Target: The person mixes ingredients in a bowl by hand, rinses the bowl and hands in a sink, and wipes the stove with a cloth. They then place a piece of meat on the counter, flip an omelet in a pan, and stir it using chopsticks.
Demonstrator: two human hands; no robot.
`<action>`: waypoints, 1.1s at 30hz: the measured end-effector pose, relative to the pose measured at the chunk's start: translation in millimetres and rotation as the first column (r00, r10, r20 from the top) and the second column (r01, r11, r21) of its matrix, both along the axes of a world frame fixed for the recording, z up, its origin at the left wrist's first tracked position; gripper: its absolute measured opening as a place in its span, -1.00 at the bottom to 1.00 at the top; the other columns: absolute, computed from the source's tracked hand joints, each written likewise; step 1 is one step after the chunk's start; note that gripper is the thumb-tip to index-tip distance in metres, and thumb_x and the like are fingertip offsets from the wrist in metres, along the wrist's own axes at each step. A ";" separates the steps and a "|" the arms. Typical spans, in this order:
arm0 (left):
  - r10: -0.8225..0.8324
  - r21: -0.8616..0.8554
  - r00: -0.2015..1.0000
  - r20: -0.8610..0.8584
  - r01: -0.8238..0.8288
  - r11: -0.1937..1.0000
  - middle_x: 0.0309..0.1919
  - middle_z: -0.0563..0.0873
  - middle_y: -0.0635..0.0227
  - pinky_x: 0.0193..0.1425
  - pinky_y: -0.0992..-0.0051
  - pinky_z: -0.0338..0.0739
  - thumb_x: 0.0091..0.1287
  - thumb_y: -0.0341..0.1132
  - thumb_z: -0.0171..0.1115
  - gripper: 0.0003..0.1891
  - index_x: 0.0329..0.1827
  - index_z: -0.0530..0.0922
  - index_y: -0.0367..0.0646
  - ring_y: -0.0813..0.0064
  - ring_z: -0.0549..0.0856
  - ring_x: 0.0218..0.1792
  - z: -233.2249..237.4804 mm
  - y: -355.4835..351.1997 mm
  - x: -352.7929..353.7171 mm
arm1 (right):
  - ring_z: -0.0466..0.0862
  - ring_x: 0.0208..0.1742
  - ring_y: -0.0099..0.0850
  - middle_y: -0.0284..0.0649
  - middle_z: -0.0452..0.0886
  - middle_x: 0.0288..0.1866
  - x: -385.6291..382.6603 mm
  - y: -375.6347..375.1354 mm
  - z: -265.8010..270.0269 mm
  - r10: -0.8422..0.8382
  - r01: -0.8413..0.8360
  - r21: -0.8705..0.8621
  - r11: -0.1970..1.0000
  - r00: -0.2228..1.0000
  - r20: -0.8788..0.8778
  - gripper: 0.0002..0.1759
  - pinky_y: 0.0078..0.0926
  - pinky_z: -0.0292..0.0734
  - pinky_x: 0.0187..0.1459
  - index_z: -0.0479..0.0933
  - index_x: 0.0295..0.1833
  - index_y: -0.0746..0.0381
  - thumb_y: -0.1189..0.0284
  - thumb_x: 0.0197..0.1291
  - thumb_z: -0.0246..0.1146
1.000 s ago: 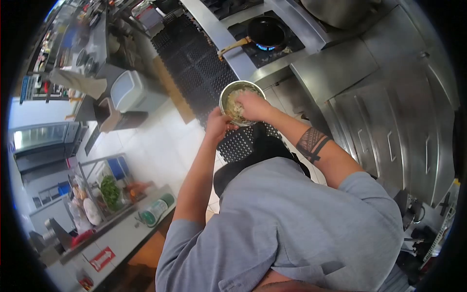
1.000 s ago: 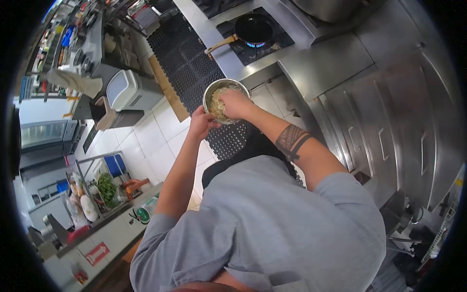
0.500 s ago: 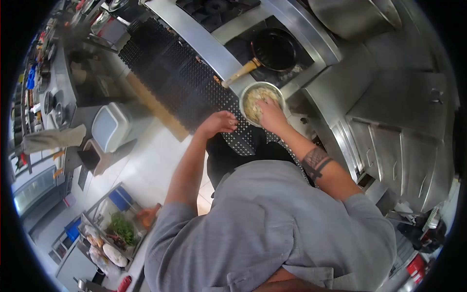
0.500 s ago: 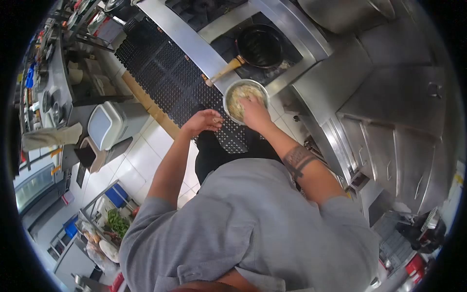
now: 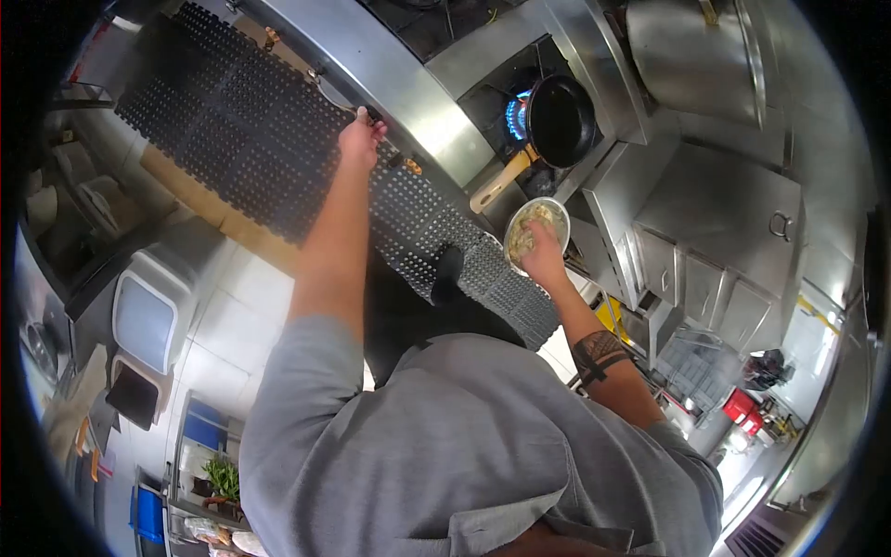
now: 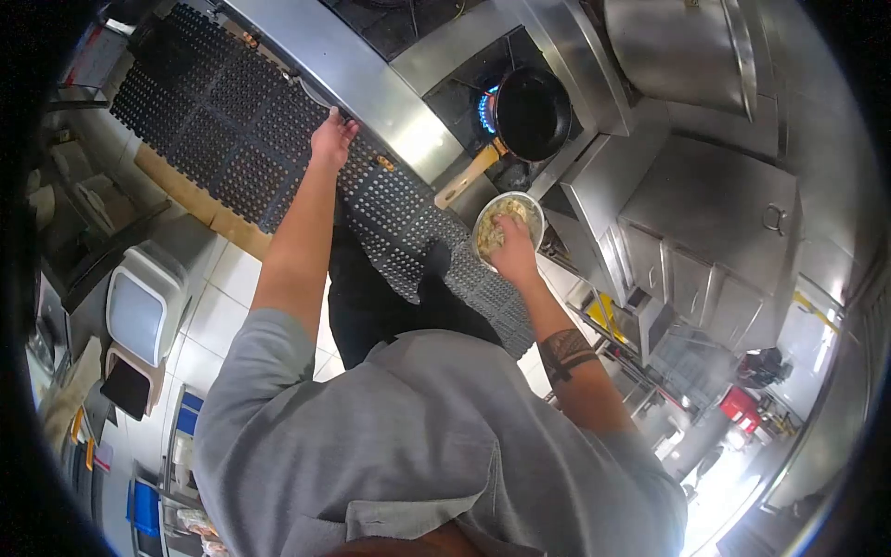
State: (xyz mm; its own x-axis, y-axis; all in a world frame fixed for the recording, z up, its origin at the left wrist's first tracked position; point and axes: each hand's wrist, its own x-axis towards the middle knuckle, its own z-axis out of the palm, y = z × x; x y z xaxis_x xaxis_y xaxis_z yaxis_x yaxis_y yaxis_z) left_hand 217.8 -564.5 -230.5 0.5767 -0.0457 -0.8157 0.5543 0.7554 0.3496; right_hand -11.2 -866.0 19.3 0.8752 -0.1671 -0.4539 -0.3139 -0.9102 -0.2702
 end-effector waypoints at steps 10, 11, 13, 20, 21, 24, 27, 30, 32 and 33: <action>-0.089 0.146 0.995 0.045 0.081 0.986 -0.12 0.66 0.27 -0.02 0.37 0.71 0.54 -0.32 0.28 -0.65 0.20 0.48 -0.42 0.41 0.70 -0.18 -3.8 -0.4 -4.6 | 0.48 0.33 0.18 0.08 0.54 0.21 5.4 2.4 -6.0 0.013 -0.012 -0.016 1.000 0.998 0.060 -0.56 -0.04 0.43 0.34 0.53 0.12 0.18 0.62 0.07 0.24; -0.091 0.144 0.995 0.045 0.084 0.986 -0.12 0.66 0.27 -0.02 0.37 0.71 0.54 -0.32 0.28 -0.65 0.20 0.48 -0.42 0.41 0.70 -0.18 -8.5 -1.3 -5.6 | 0.48 0.32 0.18 0.08 0.55 0.20 5.1 2.3 -6.9 0.010 -0.009 -0.014 1.000 0.998 0.068 -0.55 -0.05 0.43 0.34 0.53 0.12 0.18 0.62 0.06 0.24; -0.155 0.197 0.978 0.142 0.126 0.972 -0.09 0.67 0.26 -0.03 0.38 0.71 0.52 -0.39 0.27 -0.65 0.24 0.46 -0.43 0.42 0.71 -0.19 -18.0 0.2 -7.2 | 0.49 0.32 0.18 0.08 0.55 0.20 4.2 2.1 -8.5 0.000 0.000 -0.011 1.000 0.997 0.078 -0.55 -0.05 0.44 0.33 0.53 0.12 0.18 0.63 0.05 0.24; -0.175 0.282 0.969 0.177 0.120 0.952 -0.04 0.69 0.24 -0.03 0.35 0.70 0.51 -0.41 0.28 -0.63 0.26 0.44 -0.42 0.41 0.73 -0.14 -16.7 -0.4 -10.6 | 0.50 0.30 0.19 0.09 0.55 0.20 3.0 -0.6 -13.8 -0.050 0.051 -0.014 0.999 0.996 0.077 -0.53 -0.04 0.45 0.32 0.53 0.12 0.17 0.64 0.01 0.24; -0.194 0.275 0.962 0.191 0.137 0.952 -0.03 0.69 0.23 -0.03 0.34 0.70 0.50 -0.40 0.28 -0.61 0.28 0.43 -0.41 0.39 0.73 -0.13 -17.1 2.1 -11.0 | 0.50 0.30 0.19 0.09 0.54 0.20 3.3 0.2 -13.7 -0.059 0.060 -0.020 0.998 0.996 0.071 -0.53 -0.05 0.45 0.32 0.54 0.12 0.17 0.64 0.02 0.24; -0.243 0.205 0.959 0.147 0.211 0.956 -0.05 0.70 0.22 -0.07 0.34 0.71 0.46 -0.40 0.30 -0.61 0.27 0.46 -0.36 0.36 0.74 -0.15 -12.9 7.5 -33.5 | 0.50 0.32 0.18 0.09 0.54 0.22 4.5 2.7 -11.5 -0.085 0.086 -0.019 0.996 0.995 0.054 -0.52 -0.05 0.45 0.34 0.55 0.13 0.17 0.64 0.01 0.24; -0.655 -0.053 0.746 0.124 0.664 0.746 -0.10 0.75 0.25 -0.10 0.35 0.73 0.34 -0.40 0.38 -0.65 0.15 0.58 -0.28 0.37 0.78 -0.15 -14.4 12.4 -83.1 | 0.50 0.32 0.17 0.08 0.54 0.23 4.9 -0.8 -4.9 -0.079 0.078 0.025 0.997 0.997 0.017 -0.49 -0.08 0.44 0.37 0.56 0.16 0.16 0.60 0.00 0.27; -0.903 0.011 0.080 0.421 0.996 0.094 -0.07 0.79 0.25 -0.05 0.37 0.73 0.31 -0.32 0.45 -0.68 0.09 0.65 -0.20 0.37 0.81 -0.07 31.6 -15.9 -150.7 | 0.52 0.32 0.13 0.07 0.57 0.22 -1.8 -4.2 7.5 -0.049 0.050 -0.080 0.996 0.999 0.021 -0.39 -0.12 0.45 0.38 0.55 0.25 0.14 0.57 -0.02 0.36; -0.856 -0.062 0.199 0.477 0.979 0.193 0.05 0.73 0.24 0.09 0.34 0.69 0.40 -0.17 0.43 -0.56 0.21 0.53 -0.19 0.34 0.77 0.04 104.4 -56.9 -183.0 | 0.47 0.37 0.17 0.13 0.51 0.27 -4.4 -7.6 18.3 0.046 -0.036 -0.098 0.995 0.994 0.101 -0.38 -0.06 0.44 0.38 0.56 0.26 0.12 0.52 -0.03 0.39; -0.827 -0.121 0.310 0.469 0.950 0.288 0.10 0.66 0.26 0.09 0.33 0.69 0.41 -0.19 0.43 -0.55 0.22 0.47 -0.20 0.32 0.75 0.08 129.7 -78.9 -193.8 | 0.41 0.41 0.21 0.19 0.45 0.33 -4.4 -8.2 24.4 0.149 -0.128 -0.129 0.983 0.974 0.169 -0.36 0.01 0.44 0.38 0.57 0.28 0.09 0.48 -0.04 0.41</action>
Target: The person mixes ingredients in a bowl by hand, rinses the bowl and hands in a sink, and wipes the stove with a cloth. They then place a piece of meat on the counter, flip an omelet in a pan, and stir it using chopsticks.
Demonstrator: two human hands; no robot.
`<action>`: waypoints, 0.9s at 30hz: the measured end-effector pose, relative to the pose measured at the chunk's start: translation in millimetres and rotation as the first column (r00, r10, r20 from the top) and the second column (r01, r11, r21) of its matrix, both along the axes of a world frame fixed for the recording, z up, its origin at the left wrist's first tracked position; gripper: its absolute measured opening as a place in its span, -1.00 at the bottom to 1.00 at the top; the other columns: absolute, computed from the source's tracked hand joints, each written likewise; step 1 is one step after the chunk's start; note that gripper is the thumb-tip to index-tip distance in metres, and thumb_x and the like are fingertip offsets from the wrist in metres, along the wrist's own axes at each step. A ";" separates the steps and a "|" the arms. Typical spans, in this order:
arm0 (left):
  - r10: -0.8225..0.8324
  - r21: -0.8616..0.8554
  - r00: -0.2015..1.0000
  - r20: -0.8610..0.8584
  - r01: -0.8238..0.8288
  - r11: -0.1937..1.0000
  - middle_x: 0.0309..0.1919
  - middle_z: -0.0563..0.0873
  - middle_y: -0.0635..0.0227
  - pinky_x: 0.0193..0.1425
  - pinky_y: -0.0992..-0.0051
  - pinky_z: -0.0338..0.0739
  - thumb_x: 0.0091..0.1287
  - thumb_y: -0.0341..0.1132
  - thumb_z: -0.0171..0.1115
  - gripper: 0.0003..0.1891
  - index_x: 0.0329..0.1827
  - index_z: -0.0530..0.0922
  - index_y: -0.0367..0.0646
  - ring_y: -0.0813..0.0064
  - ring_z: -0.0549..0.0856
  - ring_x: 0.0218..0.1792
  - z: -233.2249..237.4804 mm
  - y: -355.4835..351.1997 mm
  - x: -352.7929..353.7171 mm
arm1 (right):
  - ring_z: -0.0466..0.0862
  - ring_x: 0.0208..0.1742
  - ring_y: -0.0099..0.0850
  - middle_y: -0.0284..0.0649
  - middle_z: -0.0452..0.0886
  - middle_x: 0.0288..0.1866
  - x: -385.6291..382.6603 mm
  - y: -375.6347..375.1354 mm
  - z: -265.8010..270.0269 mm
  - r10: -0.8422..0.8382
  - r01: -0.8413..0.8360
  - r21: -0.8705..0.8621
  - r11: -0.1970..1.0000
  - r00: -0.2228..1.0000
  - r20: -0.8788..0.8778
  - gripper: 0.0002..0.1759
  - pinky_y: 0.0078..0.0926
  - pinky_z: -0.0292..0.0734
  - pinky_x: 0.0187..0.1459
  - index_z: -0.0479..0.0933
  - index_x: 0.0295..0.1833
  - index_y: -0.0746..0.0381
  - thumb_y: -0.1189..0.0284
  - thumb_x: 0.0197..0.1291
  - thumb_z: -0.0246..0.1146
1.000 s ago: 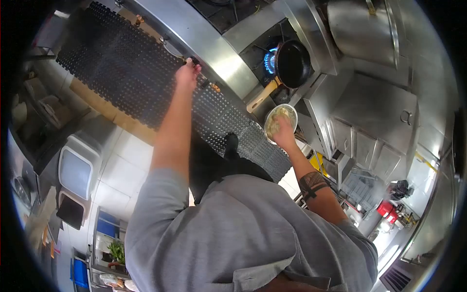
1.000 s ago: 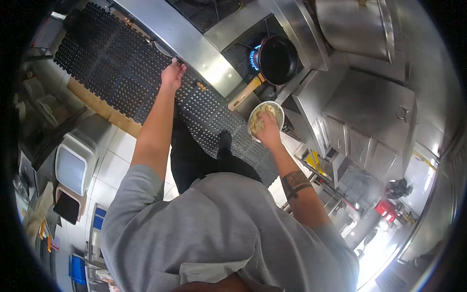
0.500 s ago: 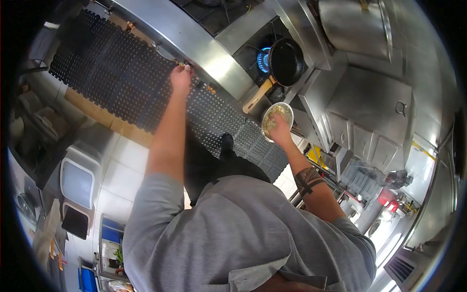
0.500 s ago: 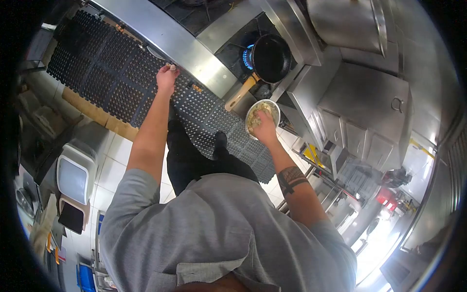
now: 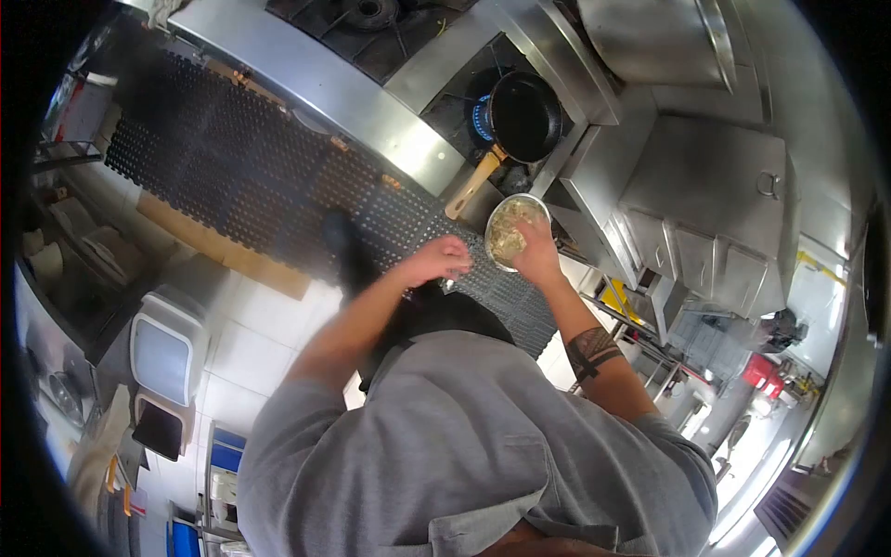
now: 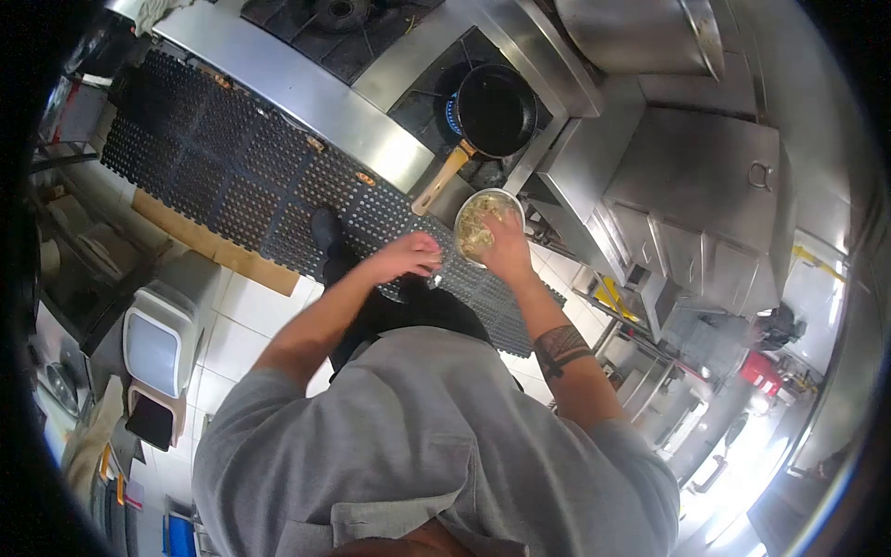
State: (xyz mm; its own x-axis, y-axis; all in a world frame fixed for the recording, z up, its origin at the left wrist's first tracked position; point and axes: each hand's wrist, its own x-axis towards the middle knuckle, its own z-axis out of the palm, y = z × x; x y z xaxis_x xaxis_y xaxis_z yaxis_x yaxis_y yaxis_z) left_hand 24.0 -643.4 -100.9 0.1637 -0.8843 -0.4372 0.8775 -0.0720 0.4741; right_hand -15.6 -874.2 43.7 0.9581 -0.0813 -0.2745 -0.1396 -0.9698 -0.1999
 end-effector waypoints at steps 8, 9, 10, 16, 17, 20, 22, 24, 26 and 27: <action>0.171 0.355 0.859 0.482 -0.370 0.859 -0.28 0.66 0.11 -0.48 0.39 0.70 0.36 -0.49 0.21 -0.76 0.00 0.41 -0.44 0.34 0.75 -0.58 82.6 -82.0 -14.5 | 0.50 0.34 0.19 0.16 0.40 0.39 20.4 -19.0 2.1 0.100 -0.081 0.099 0.992 0.975 -0.200 -0.28 0.01 0.50 0.33 0.51 0.36 -0.02 0.47 -0.02 0.43; 0.191 0.341 0.836 0.515 -0.404 0.849 -0.29 0.65 0.11 -0.47 0.38 0.70 0.36 -0.49 0.21 -0.76 -0.02 0.41 -0.44 0.33 0.74 -0.61 87.0 -80.9 -13.8 | 0.55 0.30 0.17 0.14 0.39 0.41 21.5 -25.5 -4.2 0.062 -0.011 0.180 0.984 0.958 -0.280 -0.29 0.00 0.53 0.30 0.50 0.36 -0.03 0.47 0.00 0.41; 0.132 0.377 0.848 0.513 -0.361 0.853 -0.29 0.64 0.13 -0.48 0.39 0.71 0.36 -0.50 0.19 -0.78 -0.03 0.41 -0.44 0.32 0.76 -0.56 92.6 -79.6 -13.1 | 0.60 0.21 0.17 0.10 0.47 0.35 22.5 -30.9 -9.8 0.036 0.018 0.190 0.982 0.959 -0.279 -0.33 -0.01 0.58 0.20 0.50 0.33 0.07 0.51 0.00 0.36; 0.281 0.394 0.853 0.440 -0.464 0.793 -0.16 0.67 0.16 -0.42 0.42 0.77 0.39 -0.53 0.20 -0.69 0.15 0.42 -0.38 0.36 0.78 -0.38 161.0 -101.4 5.3 | 0.66 0.15 0.13 0.16 0.68 0.08 27.7 -53.6 11.8 -0.266 0.138 0.546 0.826 0.950 0.163 -0.45 -0.08 0.57 0.24 0.56 0.27 0.17 0.50 0.08 0.31; 0.431 0.333 0.821 0.375 -0.553 0.764 -0.15 0.69 0.17 -0.41 0.44 0.77 0.40 -0.53 0.21 -0.72 0.14 0.45 -0.36 0.38 0.78 -0.33 169.4 -107.9 12.3 | 0.66 0.15 0.13 0.16 0.68 0.08 38.6 -61.2 31.7 -0.265 0.128 0.560 0.819 0.949 0.170 -0.45 -0.08 0.57 0.24 0.56 0.27 0.17 0.50 0.08 0.31; 0.431 0.236 0.750 0.501 -0.598 0.766 -0.13 0.72 0.15 -0.42 0.46 0.73 0.44 -0.49 0.23 -0.66 0.24 0.45 -0.32 0.43 0.76 -0.34 189.4 -120.1 42.2 | 0.68 0.13 0.06 0.08 0.72 0.05 85.5 -86.3 68.2 0.102 -0.196 0.552 0.811 0.975 0.197 -0.57 -0.09 0.57 0.23 0.70 0.15 0.15 0.40 0.10 0.32; 0.388 0.233 0.677 0.625 -0.637 0.735 -0.22 0.70 0.19 -0.43 0.46 0.68 0.41 -0.46 0.28 -0.72 0.12 0.46 -0.31 0.44 0.74 -0.39 193.9 -130.6 62.9 | 0.60 0.26 0.05 0.04 0.63 0.21 122.0 -97.1 58.7 0.183 -0.337 0.403 0.851 0.910 0.373 -0.47 -0.10 0.48 0.34 0.63 0.29 0.08 0.27 0.18 0.33; 0.353 0.186 0.562 0.748 -0.688 0.701 -0.37 0.65 0.28 -0.46 0.44 0.61 0.33 -0.46 0.33 -0.79 -0.09 0.47 -0.27 0.45 0.71 -0.48 187.3 -139.4 93.1 | 0.54 0.31 0.10 0.04 0.56 0.29 156.9 -97.6 55.4 0.198 -0.356 0.376 0.855 0.896 0.396 -0.49 -0.01 0.39 0.40 0.62 0.31 0.07 0.21 0.25 0.29; 0.221 0.234 0.489 0.844 -0.706 0.668 -0.45 0.64 0.31 -0.51 0.42 0.58 0.29 -0.51 0.27 -0.86 -0.15 0.51 -0.22 0.48 0.70 -0.52 194.9 -148.3 122.9 | 0.51 0.30 0.17 0.04 0.56 0.29 186.6 -97.0 48.8 0.255 -0.390 0.312 0.866 0.882 0.396 -0.52 0.01 0.42 0.39 0.64 0.27 0.04 0.21 0.24 0.30; 0.144 0.246 0.430 0.891 -0.725 0.644 -0.45 0.67 0.16 -0.40 0.31 0.60 0.28 -0.51 0.26 -0.87 -0.16 0.50 -0.24 0.26 0.74 -0.46 198.6 -153.2 136.4 | 0.50 0.29 0.19 0.03 0.56 0.28 200.0 -97.8 41.8 0.296 -0.417 0.259 0.871 0.867 0.401 -0.53 0.01 0.42 0.38 0.64 0.26 0.03 0.21 0.23 0.31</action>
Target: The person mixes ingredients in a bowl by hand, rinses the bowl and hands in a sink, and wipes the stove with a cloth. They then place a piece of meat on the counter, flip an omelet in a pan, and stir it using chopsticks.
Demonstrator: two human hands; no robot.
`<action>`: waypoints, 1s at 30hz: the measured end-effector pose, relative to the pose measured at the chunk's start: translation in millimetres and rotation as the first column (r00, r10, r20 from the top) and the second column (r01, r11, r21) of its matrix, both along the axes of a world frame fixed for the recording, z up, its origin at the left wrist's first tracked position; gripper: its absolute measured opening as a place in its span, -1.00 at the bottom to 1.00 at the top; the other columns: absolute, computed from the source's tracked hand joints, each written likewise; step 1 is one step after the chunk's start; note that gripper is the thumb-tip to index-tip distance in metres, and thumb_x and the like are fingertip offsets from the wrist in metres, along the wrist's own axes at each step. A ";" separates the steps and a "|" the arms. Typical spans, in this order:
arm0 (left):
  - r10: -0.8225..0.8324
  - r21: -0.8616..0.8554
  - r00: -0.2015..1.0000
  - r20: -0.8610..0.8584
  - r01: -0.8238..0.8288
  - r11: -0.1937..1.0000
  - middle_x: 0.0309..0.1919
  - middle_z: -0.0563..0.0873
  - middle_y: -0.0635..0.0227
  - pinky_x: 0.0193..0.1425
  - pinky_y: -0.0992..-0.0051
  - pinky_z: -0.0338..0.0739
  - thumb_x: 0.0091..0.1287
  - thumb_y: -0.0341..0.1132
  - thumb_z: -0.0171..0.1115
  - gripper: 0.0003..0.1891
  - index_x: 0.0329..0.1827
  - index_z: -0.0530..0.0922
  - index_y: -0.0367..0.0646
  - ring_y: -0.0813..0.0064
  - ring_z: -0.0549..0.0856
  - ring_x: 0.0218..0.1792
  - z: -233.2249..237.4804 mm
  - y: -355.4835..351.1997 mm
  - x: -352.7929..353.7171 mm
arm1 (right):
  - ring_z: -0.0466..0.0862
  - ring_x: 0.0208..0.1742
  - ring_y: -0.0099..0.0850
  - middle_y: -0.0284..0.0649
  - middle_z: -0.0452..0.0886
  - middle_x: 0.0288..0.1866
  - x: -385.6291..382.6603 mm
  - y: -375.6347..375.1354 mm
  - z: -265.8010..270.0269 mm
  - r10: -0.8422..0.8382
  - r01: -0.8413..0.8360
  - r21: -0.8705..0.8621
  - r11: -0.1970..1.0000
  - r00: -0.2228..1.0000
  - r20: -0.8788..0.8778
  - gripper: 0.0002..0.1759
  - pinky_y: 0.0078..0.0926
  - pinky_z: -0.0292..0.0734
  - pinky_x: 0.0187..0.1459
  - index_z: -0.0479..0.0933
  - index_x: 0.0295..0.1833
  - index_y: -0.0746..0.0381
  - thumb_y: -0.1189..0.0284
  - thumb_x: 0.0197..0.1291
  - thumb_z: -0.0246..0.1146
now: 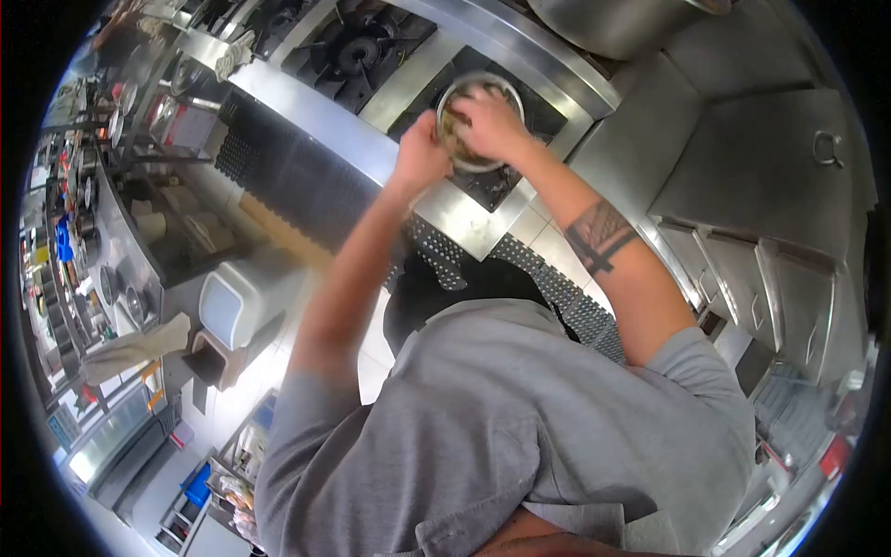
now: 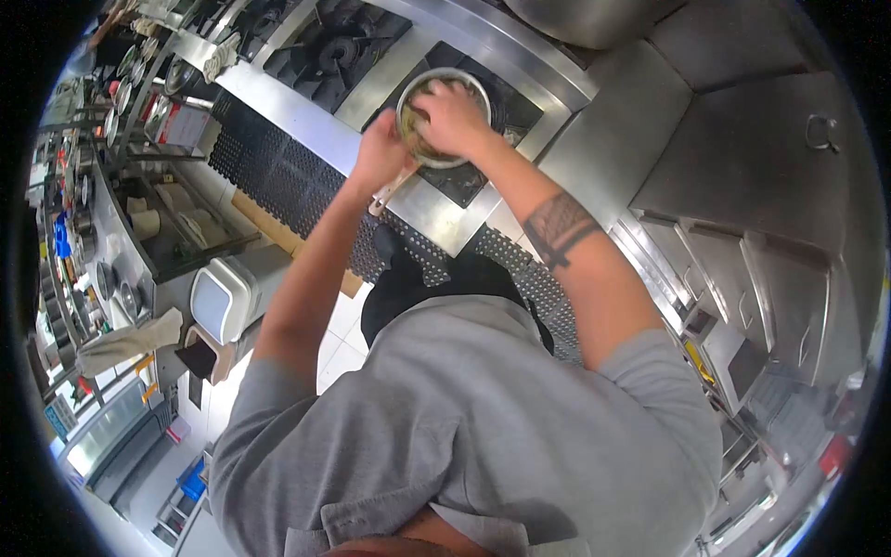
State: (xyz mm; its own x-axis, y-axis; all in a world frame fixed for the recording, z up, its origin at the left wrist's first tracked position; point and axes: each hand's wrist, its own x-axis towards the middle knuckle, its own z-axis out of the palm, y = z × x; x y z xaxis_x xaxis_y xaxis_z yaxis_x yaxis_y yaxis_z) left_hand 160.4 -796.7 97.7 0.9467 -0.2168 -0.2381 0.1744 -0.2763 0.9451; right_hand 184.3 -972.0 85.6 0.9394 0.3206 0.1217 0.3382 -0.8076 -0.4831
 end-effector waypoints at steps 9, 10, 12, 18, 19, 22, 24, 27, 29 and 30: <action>-0.312 0.510 0.839 0.447 0.047 0.859 -0.23 0.67 -0.17 0.00 0.01 0.59 0.15 -0.51 0.26 -0.72 -0.05 0.52 -0.19 -0.26 0.67 -0.07 -14.8 -23.7 59.9 | 0.62 0.24 0.01 -0.03 0.69 0.16 53.8 -17.5 -64.6 0.067 -0.081 -0.185 0.979 0.994 -0.085 -0.69 -0.06 0.50 0.29 0.75 0.09 -0.05 0.23 0.28 0.27; -0.328 0.530 0.825 0.461 0.041 0.847 -0.21 0.67 -0.16 0.01 0.01 0.60 0.14 -0.51 0.25 -0.70 -0.04 0.52 -0.18 -0.25 0.68 -0.07 -9.6 -27.4 59.7 | 0.64 0.24 -0.02 -0.02 0.70 0.17 54.2 -18.5 -65.0 0.053 -0.093 -0.236 0.967 0.984 -0.171 -0.68 -0.07 0.50 0.29 0.74 0.11 -0.06 0.22 0.30 0.24; -0.359 0.561 0.807 0.468 0.042 0.827 -0.15 0.67 -0.14 0.01 0.02 0.62 0.18 -0.51 0.23 -0.71 -0.02 0.52 -0.16 -0.20 0.70 -0.07 -12.4 -30.1 63.3 | 0.68 0.22 -0.08 0.00 0.71 0.17 50.8 -23.6 -71.7 0.055 -0.103 -0.276 0.956 0.983 -0.175 -0.67 -0.08 0.50 0.31 0.74 0.11 -0.02 0.23 0.33 0.19; -0.418 0.672 0.812 0.409 0.042 0.739 -0.04 0.63 -0.06 0.00 0.00 0.65 0.25 -0.53 0.18 -0.69 0.06 0.51 -0.08 -0.21 0.71 -0.05 -1.5 -27.5 74.7 | 0.74 0.13 -0.06 0.06 0.73 0.10 53.8 -36.2 -35.0 0.029 -0.090 -0.209 0.974 0.961 -0.275 -0.65 -0.06 0.63 0.18 0.72 0.09 0.15 0.35 0.24 0.19; -0.430 0.650 0.790 0.438 0.052 0.758 -0.02 0.63 -0.06 0.00 -0.03 0.62 0.26 -0.54 0.17 -0.71 0.04 0.51 -0.11 -0.24 0.69 -0.04 -0.7 -26.8 75.2 | 0.72 0.11 -0.02 0.06 0.74 0.05 59.4 -36.9 -30.0 -0.029 -0.041 -0.264 0.964 0.966 -0.256 -0.66 -0.04 0.63 0.14 0.71 0.08 0.16 0.36 0.26 0.18; -0.448 0.617 0.755 0.478 0.074 0.783 0.01 0.64 -0.06 0.01 -0.05 0.60 0.26 -0.55 0.16 -0.74 0.00 0.51 -0.14 -0.27 0.68 -0.04 9.0 -30.4 78.1 | 0.72 0.06 0.04 0.08 0.74 -0.01 65.1 -36.1 -53.0 -0.118 0.061 -0.274 0.960 0.973 -0.197 -0.66 -0.04 0.63 0.11 0.70 0.09 0.18 0.42 0.26 0.18; -0.449 0.601 0.744 0.495 0.080 0.795 0.02 0.64 -0.06 0.01 -0.04 0.61 0.26 -0.55 0.15 -0.74 0.00 0.51 -0.15 -0.26 0.68 -0.05 11.0 -32.6 82.2 | 0.70 0.13 0.01 0.07 0.73 0.04 59.2 -37.0 -81.0 0.085 -0.085 -0.002 0.996 0.996 -0.014 -0.64 -0.04 0.59 0.16 0.70 0.11 0.18 0.48 0.24 0.16; -0.414 0.608 0.754 0.510 0.024 0.794 -0.01 0.61 -0.02 0.01 0.00 0.63 0.25 -0.52 0.18 -0.72 0.02 0.54 -0.10 -0.20 0.70 -0.04 8.5 -26.6 89.9 | 0.63 0.25 -0.06 -0.03 0.70 0.15 22.6 -40.8 -56.3 0.108 -0.109 -0.038 0.993 0.994 -0.036 -0.64 -0.12 0.56 0.27 0.72 0.07 0.16 0.48 0.20 0.15; -0.339 0.591 0.776 0.532 -0.054 0.805 0.01 0.61 -0.04 0.01 -0.01 0.62 0.25 -0.51 0.19 -0.73 0.01 0.53 -0.11 -0.20 0.70 -0.03 14.2 -23.5 90.0 | 0.65 0.15 -0.02 -0.08 0.68 0.10 8.3 -41.8 -52.3 0.172 -0.188 -0.180 0.966 0.980 -0.103 -0.68 -0.11 0.58 0.22 0.73 0.00 0.14 0.47 0.15 0.20; -0.339 0.591 0.774 0.535 -0.056 0.804 0.01 0.61 -0.04 0.01 -0.01 0.62 0.25 -0.51 0.19 -0.73 0.01 0.53 -0.11 -0.20 0.70 -0.03 15.8 -21.8 89.5 | 0.65 0.15 -0.02 -0.08 0.68 0.10 5.1 -41.7 -55.5 0.171 -0.187 -0.180 0.966 0.980 -0.099 -0.68 -0.11 0.58 0.22 0.73 0.00 0.14 0.47 0.15 0.20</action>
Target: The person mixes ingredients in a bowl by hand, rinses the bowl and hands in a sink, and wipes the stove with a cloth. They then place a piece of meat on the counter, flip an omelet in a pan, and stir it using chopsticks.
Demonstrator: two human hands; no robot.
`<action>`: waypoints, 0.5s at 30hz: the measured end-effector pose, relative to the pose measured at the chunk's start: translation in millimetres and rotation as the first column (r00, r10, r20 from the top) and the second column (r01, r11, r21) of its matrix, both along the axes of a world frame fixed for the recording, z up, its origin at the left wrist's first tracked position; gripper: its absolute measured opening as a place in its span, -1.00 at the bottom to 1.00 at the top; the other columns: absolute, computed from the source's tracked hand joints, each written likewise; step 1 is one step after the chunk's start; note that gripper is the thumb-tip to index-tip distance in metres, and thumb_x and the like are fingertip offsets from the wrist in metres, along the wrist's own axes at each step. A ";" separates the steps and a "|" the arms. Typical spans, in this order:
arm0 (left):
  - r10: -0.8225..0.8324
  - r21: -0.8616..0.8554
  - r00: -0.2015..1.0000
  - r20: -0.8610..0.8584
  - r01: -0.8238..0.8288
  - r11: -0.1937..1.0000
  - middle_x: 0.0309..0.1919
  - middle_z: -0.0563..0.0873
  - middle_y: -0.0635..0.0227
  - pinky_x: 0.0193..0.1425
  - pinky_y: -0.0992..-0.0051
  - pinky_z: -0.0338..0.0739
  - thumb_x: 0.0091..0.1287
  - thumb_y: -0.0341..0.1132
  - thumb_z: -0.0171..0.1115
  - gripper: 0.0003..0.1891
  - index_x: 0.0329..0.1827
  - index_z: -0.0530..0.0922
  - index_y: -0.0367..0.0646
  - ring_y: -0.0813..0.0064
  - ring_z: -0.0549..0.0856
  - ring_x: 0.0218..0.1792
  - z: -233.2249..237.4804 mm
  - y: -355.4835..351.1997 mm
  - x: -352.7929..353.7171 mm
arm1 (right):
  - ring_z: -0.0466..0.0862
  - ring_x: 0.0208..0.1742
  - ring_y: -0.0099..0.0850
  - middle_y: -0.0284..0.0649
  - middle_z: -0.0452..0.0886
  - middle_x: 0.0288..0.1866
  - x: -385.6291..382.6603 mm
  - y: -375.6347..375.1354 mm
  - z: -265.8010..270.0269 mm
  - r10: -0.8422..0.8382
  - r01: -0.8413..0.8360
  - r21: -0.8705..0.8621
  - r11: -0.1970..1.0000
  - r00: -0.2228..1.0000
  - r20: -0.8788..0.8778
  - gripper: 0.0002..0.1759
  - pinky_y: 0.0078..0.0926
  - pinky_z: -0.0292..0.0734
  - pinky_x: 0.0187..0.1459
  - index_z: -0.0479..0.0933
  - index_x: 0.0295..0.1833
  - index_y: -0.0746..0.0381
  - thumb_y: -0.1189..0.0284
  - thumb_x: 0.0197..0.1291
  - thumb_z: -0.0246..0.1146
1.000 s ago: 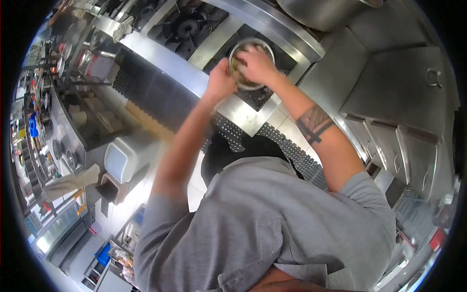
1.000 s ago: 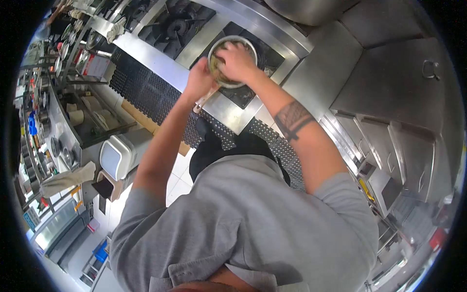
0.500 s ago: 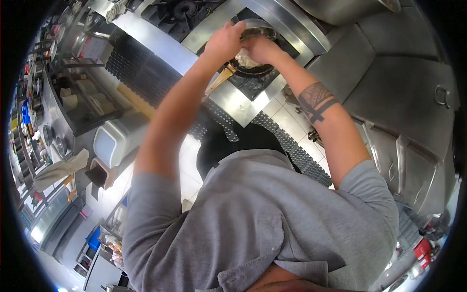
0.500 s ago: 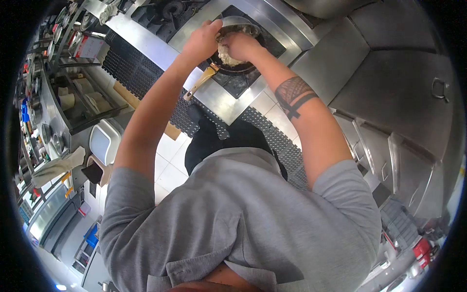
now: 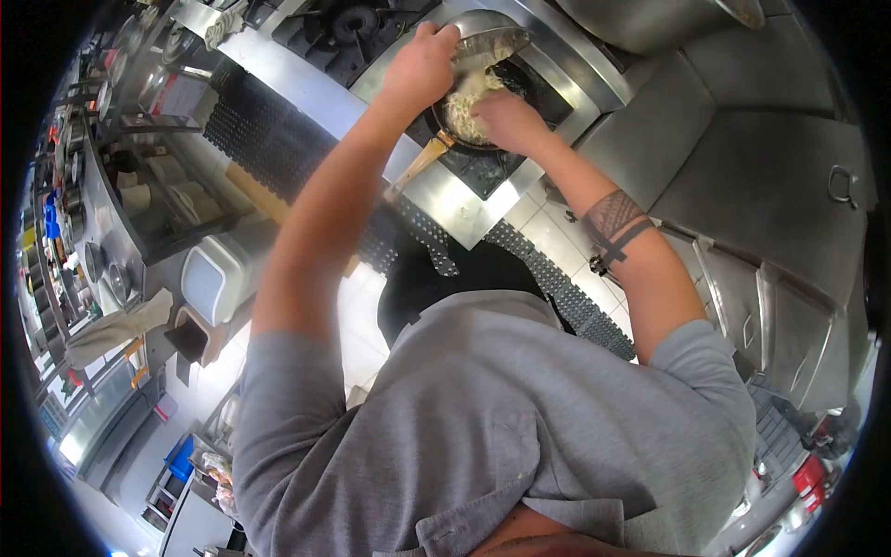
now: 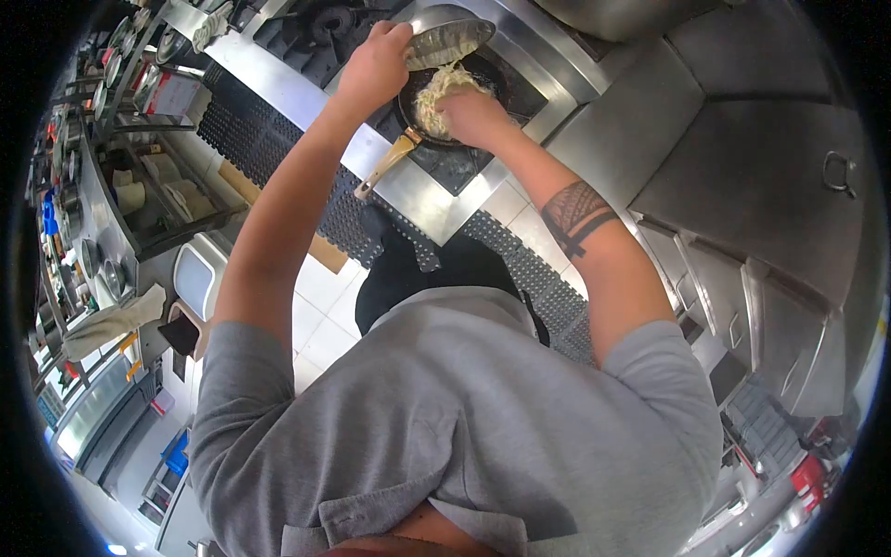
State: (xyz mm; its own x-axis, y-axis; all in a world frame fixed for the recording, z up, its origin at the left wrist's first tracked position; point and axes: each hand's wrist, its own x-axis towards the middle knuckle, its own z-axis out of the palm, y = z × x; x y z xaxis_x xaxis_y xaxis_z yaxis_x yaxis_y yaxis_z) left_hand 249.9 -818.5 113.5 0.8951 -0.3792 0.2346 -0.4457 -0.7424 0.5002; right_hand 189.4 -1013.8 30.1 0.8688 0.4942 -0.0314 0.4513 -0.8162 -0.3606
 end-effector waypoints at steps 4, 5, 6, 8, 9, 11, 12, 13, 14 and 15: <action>0.049 -0.041 0.999 0.015 -0.048 0.998 0.01 0.63 -0.02 0.10 -0.02 0.59 0.24 -0.52 0.17 -0.75 -0.02 0.53 -0.17 -0.22 0.67 0.01 3.4 8.2 -0.2 | 0.63 0.19 -0.04 -0.08 0.64 0.01 -3.1 7.0 -22.9 -0.212 0.214 0.160 0.964 0.977 -0.027 -0.74 -0.13 0.60 0.17 0.70 -0.04 0.16 0.49 0.17 0.21; 0.060 -0.034 0.998 0.003 -0.060 0.998 0.01 0.63 -0.02 0.11 0.00 0.58 0.23 -0.53 0.17 -0.74 -0.01 0.53 -0.18 -0.21 0.66 0.03 2.8 9.9 -1.0 | 0.63 0.18 -0.04 -0.07 0.63 0.01 -4.3 12.3 -25.8 -0.116 0.119 0.132 0.984 0.993 -0.035 -0.75 -0.11 0.60 0.15 0.69 -0.05 0.17 0.50 0.17 0.21; 0.056 -0.031 0.998 0.007 -0.056 0.998 0.01 0.63 -0.02 0.11 0.00 0.58 0.23 -0.53 0.17 -0.74 -0.01 0.53 -0.18 -0.21 0.66 0.03 2.4 11.2 -1.8 | 0.63 0.18 -0.05 -0.06 0.62 0.01 -4.6 16.5 -28.1 -0.020 0.025 0.105 0.994 0.999 -0.043 -0.77 -0.10 0.60 0.14 0.68 -0.07 0.18 0.50 0.17 0.21; 0.072 -0.081 0.997 0.004 -0.071 0.994 0.06 0.63 -0.03 0.15 0.03 0.58 0.25 -0.53 0.18 -0.74 0.00 0.54 -0.19 -0.20 0.64 0.07 2.4 13.7 -3.2 | 0.63 0.16 -0.03 -0.04 0.61 0.00 -0.2 20.6 -29.7 -0.039 0.043 0.119 0.992 0.999 -0.031 -0.80 -0.08 0.61 0.11 0.66 -0.10 0.20 0.50 0.17 0.22; 0.068 -0.080 0.998 0.007 -0.067 0.994 0.06 0.63 -0.03 0.15 0.03 0.58 0.25 -0.53 0.18 -0.74 0.00 0.54 -0.19 -0.20 0.64 0.07 2.6 15.2 -4.0 | 0.63 0.16 -0.03 -0.04 0.62 0.01 6.4 21.0 -29.2 -0.208 0.208 0.115 0.971 0.978 -0.020 -0.81 -0.08 0.62 0.10 0.66 -0.11 0.21 0.50 0.16 0.23; 0.072 -0.103 0.997 0.016 -0.070 0.992 0.11 0.63 -0.05 0.16 0.04 0.57 0.28 -0.52 0.18 -0.78 -0.01 0.54 -0.22 -0.20 0.64 0.09 3.2 17.7 -6.2 | 0.64 0.15 -0.02 -0.04 0.62 0.02 9.9 20.6 -32.8 -0.367 0.366 0.113 0.924 0.930 -0.004 -0.82 -0.08 0.63 0.09 0.66 -0.12 0.21 0.49 0.15 0.24; 0.069 -0.104 0.997 0.019 -0.067 0.992 0.11 0.63 -0.05 0.16 0.04 0.57 0.28 -0.52 0.18 -0.78 -0.01 0.54 -0.22 -0.20 0.64 0.09 3.7 17.9 -8.1 | 0.65 0.13 -0.02 -0.03 0.63 0.02 7.4 21.3 -37.1 -0.251 0.246 0.119 0.962 0.968 0.024 -0.82 -0.08 0.64 0.08 0.67 -0.13 0.21 0.49 0.13 0.26; 0.078 -0.093 0.997 0.004 -0.078 0.993 0.11 0.63 -0.06 0.16 0.04 0.57 0.29 -0.52 0.18 -0.78 -0.01 0.54 -0.23 -0.20 0.64 0.09 4.4 18.1 -9.3 | 0.66 0.11 -0.02 -0.02 0.63 0.03 7.7 21.1 -40.7 -0.133 0.126 0.121 0.985 0.990 0.054 -0.82 -0.08 0.65 0.07 0.68 -0.15 0.21 0.48 0.11 0.28; 0.088 -0.083 0.996 -0.014 -0.089 0.993 0.12 0.63 -0.07 0.17 0.04 0.57 0.30 -0.51 0.17 -0.79 -0.01 0.54 -0.24 -0.20 0.64 0.09 3.2 18.3 -10.1 | 0.66 0.11 -0.02 -0.02 0.63 0.03 9.5 21.1 -35.3 -0.138 0.130 0.121 0.984 0.989 0.057 -0.82 -0.08 0.65 0.07 0.68 -0.15 0.21 0.48 0.11 0.28; 0.086 -0.086 0.996 -0.013 -0.087 0.993 0.12 0.63 -0.07 0.17 0.04 0.57 0.30 -0.51 0.17 -0.79 -0.01 0.54 -0.24 -0.20 0.64 0.09 1.9 19.4 -10.8 | 0.67 0.10 -0.03 -0.02 0.64 0.04 12.1 19.9 -29.6 -0.275 0.271 0.095 0.958 0.961 0.024 -0.80 -0.09 0.65 0.08 0.70 -0.14 0.21 0.48 0.10 0.29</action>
